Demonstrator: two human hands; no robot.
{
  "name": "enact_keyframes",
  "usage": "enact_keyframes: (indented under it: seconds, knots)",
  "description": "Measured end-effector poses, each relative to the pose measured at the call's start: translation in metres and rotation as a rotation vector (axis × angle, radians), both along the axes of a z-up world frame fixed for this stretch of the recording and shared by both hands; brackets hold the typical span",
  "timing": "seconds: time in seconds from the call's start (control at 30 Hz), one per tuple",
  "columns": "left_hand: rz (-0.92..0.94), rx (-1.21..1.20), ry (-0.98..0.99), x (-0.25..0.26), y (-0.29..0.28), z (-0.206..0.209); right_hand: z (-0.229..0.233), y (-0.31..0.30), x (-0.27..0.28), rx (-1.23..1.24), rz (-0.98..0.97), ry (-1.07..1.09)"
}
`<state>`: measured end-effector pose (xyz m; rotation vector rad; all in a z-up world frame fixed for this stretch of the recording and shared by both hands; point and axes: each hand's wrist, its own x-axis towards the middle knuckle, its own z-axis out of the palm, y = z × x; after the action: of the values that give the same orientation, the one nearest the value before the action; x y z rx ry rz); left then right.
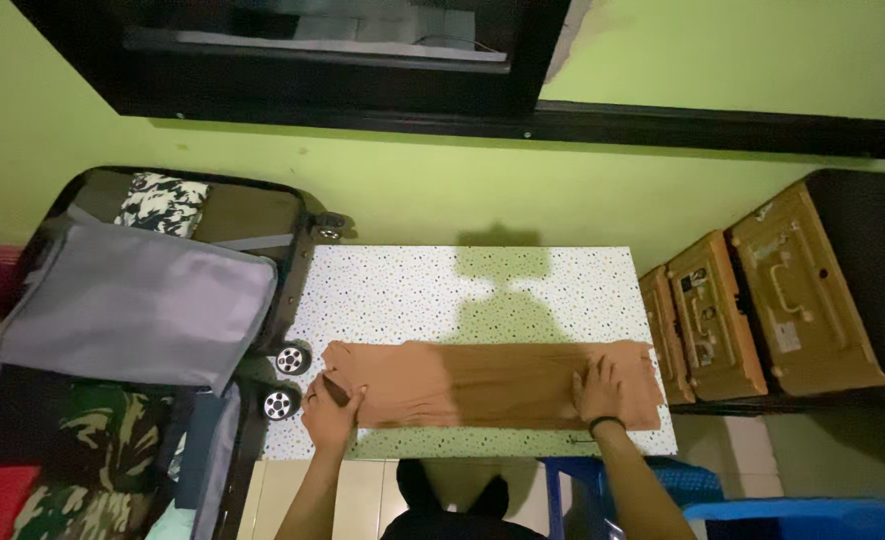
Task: The person spreads a pair of tan pants flat on a white patterned table, aligns the legs, and folds them several times into a neat bundle by hand.
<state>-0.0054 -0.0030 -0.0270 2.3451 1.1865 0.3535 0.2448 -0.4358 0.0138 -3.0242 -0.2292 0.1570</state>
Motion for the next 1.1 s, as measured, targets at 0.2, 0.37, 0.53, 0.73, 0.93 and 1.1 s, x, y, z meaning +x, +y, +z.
enact_keyframes:
  seconds: [0.2, 0.37, 0.53, 0.73, 0.93, 1.1]
  knots:
    - [0.157, -0.283, -0.116, 0.009, 0.026, -0.002, -0.011, 0.053, -0.008, 0.189, 0.015, -0.210]
    - [0.217, -0.475, -0.243, 0.015, 0.046, -0.002, -0.023, 0.111, -0.020, 0.231, 0.141, -0.042]
    - [0.186, -0.656, -0.259, 0.017, 0.056, -0.003, -0.029, 0.170, -0.036, 0.793, 0.298, -0.028]
    - [0.116, -0.803, -0.232, 0.030, 0.071, -0.006, -0.036, 0.217, -0.053, 0.974, 0.133, 0.532]
    - [0.048, -1.073, -0.199, 0.039, 0.084, -0.008, -0.046, 0.251, -0.063, 1.022, 0.021, 0.959]
    - [-0.107, -1.229, -0.333, 0.042, 0.078, -0.011, -0.051, 0.266, -0.063, 0.888, 0.040, 1.044]
